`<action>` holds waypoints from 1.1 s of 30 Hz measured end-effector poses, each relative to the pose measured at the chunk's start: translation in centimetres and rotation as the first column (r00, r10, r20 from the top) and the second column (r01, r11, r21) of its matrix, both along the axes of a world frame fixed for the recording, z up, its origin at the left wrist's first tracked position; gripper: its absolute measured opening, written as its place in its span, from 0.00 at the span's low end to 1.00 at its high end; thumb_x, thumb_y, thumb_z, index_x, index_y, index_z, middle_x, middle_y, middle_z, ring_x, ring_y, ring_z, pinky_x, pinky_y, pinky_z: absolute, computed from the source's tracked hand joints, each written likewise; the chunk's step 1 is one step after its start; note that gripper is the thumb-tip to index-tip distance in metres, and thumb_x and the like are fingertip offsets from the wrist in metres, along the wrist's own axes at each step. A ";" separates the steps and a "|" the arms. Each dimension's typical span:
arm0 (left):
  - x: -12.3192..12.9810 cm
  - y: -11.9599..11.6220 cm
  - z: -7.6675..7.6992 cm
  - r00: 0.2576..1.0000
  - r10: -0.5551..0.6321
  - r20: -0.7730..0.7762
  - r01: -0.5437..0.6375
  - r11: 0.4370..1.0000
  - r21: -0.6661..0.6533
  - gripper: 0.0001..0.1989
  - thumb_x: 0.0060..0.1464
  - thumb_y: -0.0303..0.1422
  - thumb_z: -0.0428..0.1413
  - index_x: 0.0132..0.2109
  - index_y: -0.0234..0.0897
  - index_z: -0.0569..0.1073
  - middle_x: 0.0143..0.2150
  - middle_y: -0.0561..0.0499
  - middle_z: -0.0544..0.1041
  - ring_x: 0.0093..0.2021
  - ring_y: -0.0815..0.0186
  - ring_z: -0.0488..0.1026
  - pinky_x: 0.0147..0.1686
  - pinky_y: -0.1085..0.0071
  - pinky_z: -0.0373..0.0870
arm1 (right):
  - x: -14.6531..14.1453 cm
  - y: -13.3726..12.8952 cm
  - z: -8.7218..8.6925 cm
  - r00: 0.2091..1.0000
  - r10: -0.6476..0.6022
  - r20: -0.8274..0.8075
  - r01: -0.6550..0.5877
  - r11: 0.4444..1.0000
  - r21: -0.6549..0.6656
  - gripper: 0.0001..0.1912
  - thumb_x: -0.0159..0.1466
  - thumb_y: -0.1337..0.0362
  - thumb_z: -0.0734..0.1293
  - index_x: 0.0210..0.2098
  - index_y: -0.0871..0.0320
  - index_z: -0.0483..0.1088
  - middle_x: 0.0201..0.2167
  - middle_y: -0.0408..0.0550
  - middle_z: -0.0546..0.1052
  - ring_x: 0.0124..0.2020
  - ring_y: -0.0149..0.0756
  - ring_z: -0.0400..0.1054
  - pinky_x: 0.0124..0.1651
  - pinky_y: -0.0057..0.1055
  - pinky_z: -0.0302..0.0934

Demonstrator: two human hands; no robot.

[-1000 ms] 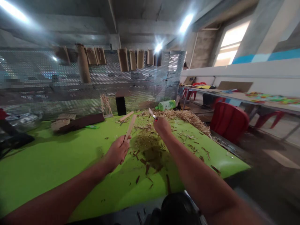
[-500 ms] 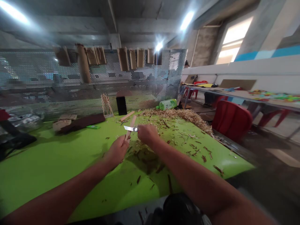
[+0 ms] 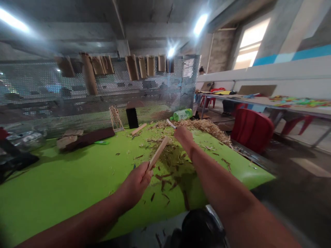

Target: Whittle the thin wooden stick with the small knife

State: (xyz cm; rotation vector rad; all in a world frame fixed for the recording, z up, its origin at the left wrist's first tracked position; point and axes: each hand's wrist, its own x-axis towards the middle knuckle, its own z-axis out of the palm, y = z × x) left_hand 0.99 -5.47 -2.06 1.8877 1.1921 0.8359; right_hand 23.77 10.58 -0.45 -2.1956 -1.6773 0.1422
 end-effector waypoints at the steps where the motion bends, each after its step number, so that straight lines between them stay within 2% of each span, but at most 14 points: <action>1: 0.0 0.2 -0.1 1.000 -0.002 0.031 0.002 1.000 -0.009 0.12 0.64 0.38 0.46 0.45 0.35 0.69 0.29 0.53 0.66 0.26 0.69 0.60 0.24 0.74 0.56 | 0.9 0.4 -0.2 0.999 -0.024 -0.035 0.025 0.999 0.029 0.17 0.62 0.67 0.60 0.44 0.64 0.76 0.40 0.62 0.79 0.38 0.44 0.74 0.34 0.28 0.59; 5: -0.8 2.1 -0.2 0.979 0.108 0.174 -0.080 0.984 -0.159 0.15 0.64 0.38 0.45 0.52 0.36 0.66 0.26 0.58 0.62 0.19 0.73 0.55 0.17 0.76 0.55 | 0.7 0.8 -1.5 0.979 0.066 -0.195 -0.032 0.984 0.175 0.15 0.60 0.63 0.60 0.37 0.62 0.77 0.30 0.55 0.78 0.31 0.38 0.71 0.31 0.27 0.56; 8: -1.7 3.3 -0.3 0.959 0.106 0.262 -0.041 0.970 -0.241 0.15 0.64 0.38 0.46 0.53 0.37 0.65 0.25 0.60 0.60 0.15 0.75 0.51 0.13 0.78 0.53 | -2.0 0.3 -2.0 0.875 0.263 -0.406 -0.127 0.935 0.332 0.15 0.58 0.58 0.62 0.34 0.61 0.76 0.22 0.46 0.73 0.24 0.33 0.64 0.27 0.26 0.54; 11: -2.6 4.0 -0.5 0.957 0.061 0.282 0.010 0.969 -0.245 0.15 0.63 0.38 0.47 0.52 0.35 0.66 0.23 0.61 0.60 0.14 0.77 0.51 0.12 0.79 0.55 | -3.7 -0.9 -1.9 0.571 0.495 -0.655 -0.259 0.866 0.428 0.18 0.57 0.49 0.64 0.34 0.59 0.72 0.16 0.38 0.64 0.16 0.27 0.53 0.20 0.25 0.47; 13: -3.1 4.3 -0.7 0.966 0.023 0.256 0.041 0.969 -0.242 0.14 0.62 0.38 0.49 0.50 0.34 0.68 0.22 0.62 0.61 0.13 0.77 0.52 0.13 0.79 0.56 | -4.1 -1.7 -1.6 0.328 0.547 -0.770 -0.333 0.830 0.448 0.23 0.57 0.43 0.64 0.36 0.58 0.71 0.16 0.36 0.63 0.14 0.25 0.48 0.17 0.24 0.43; 14: -3.3 4.5 -0.8 0.971 -0.001 0.238 0.062 0.967 -0.248 0.14 0.62 0.38 0.50 0.49 0.34 0.69 0.21 0.62 0.61 0.13 0.77 0.53 0.13 0.80 0.57 | -4.2 -2.1 -1.4 0.238 0.542 -0.806 -0.362 0.820 0.444 0.25 0.56 0.41 0.64 0.37 0.57 0.71 0.16 0.35 0.63 0.13 0.24 0.47 0.15 0.24 0.41; 16: -3.7 5.0 -0.8 0.977 -0.047 0.207 0.103 0.958 -0.267 0.13 0.60 0.38 0.52 0.45 0.33 0.72 0.20 0.60 0.63 0.14 0.77 0.57 0.14 0.80 0.59 | -4.1 -2.7 -1.2 0.156 0.519 -0.840 -0.422 0.804 0.419 0.25 0.54 0.42 0.67 0.35 0.58 0.71 0.15 0.35 0.62 0.12 0.23 0.47 0.14 0.23 0.40; 19: -4.6 5.9 -0.2 0.976 -0.032 0.215 0.096 0.951 -0.293 0.13 0.56 0.35 0.57 0.45 0.32 0.74 0.26 0.54 0.74 0.15 0.76 0.63 0.16 0.78 0.62 | -4.1 -3.1 -1.0 0.167 0.521 -0.837 -0.468 0.789 0.398 0.20 0.49 0.48 0.73 0.27 0.58 0.69 0.12 0.34 0.61 0.11 0.22 0.48 0.13 0.22 0.41; 22: -6.1 6.9 1.0 0.920 0.090 0.383 0.051 0.938 -0.342 0.19 0.53 0.34 0.61 0.51 0.31 0.74 0.38 0.44 0.80 0.20 0.71 0.72 0.19 0.74 0.69 | -4.0 -3.2 -0.9 0.184 0.516 -0.836 -0.452 0.800 0.395 0.19 0.48 0.50 0.74 0.25 0.58 0.67 0.13 0.35 0.65 0.10 0.21 0.50 0.12 0.21 0.42; 25: -7.8 7.9 2.3 0.715 0.206 0.668 0.051 0.938 -0.344 0.20 0.54 0.39 0.61 0.49 0.30 0.74 0.42 0.41 0.80 0.29 0.66 0.77 0.30 0.70 0.77 | -4.1 -3.2 -1.0 0.199 0.495 -0.846 -0.457 0.810 0.367 0.19 0.48 0.50 0.74 0.26 0.58 0.67 0.14 0.36 0.69 0.10 0.21 0.52 0.11 0.21 0.43; 27: -8.6 8.4 2.8 0.556 0.210 0.804 0.056 0.956 -0.288 0.20 0.55 0.42 0.60 0.49 0.31 0.74 0.41 0.42 0.80 0.34 0.65 0.78 0.36 0.69 0.78 | -4.3 -3.3 -1.1 0.220 0.500 -0.837 -0.505 0.793 0.341 0.19 0.50 0.50 0.74 0.28 0.58 0.68 0.15 0.38 0.71 0.10 0.21 0.53 0.11 0.21 0.43; 29: -8.7 8.8 2.7 0.474 0.165 0.865 0.050 0.976 -0.214 0.21 0.53 0.42 0.62 0.50 0.33 0.73 0.42 0.44 0.80 0.37 0.67 0.78 0.39 0.70 0.77 | -4.6 -3.4 -1.2 0.242 0.503 -0.829 -0.578 0.762 0.294 0.20 0.50 0.50 0.73 0.29 0.59 0.70 0.16 0.40 0.74 0.10 0.22 0.54 0.11 0.20 0.44; 31: -8.0 8.9 2.2 0.473 0.129 0.872 0.021 0.987 -0.157 0.23 0.50 0.37 0.66 0.51 0.36 0.72 0.44 0.47 0.79 0.36 0.70 0.77 0.38 0.74 0.76 | -5.1 -3.8 -1.4 0.265 0.501 -0.824 -0.647 0.726 0.234 0.20 0.51 0.49 0.73 0.29 0.59 0.70 0.17 0.41 0.75 0.10 0.22 0.55 0.11 0.21 0.45; 33: -6.7 8.6 1.4 0.542 0.133 0.829 -0.030 0.990 -0.139 0.25 0.47 0.32 0.67 0.52 0.38 0.71 0.43 0.51 0.78 0.35 0.72 0.75 0.35 0.76 0.74 | -5.8 -4.3 -1.4 0.283 0.505 -0.815 -0.688 0.699 0.194 0.20 0.52 0.48 0.72 0.28 0.60 0.70 0.17 0.42 0.75 0.10 0.22 0.55 0.11 0.21 0.45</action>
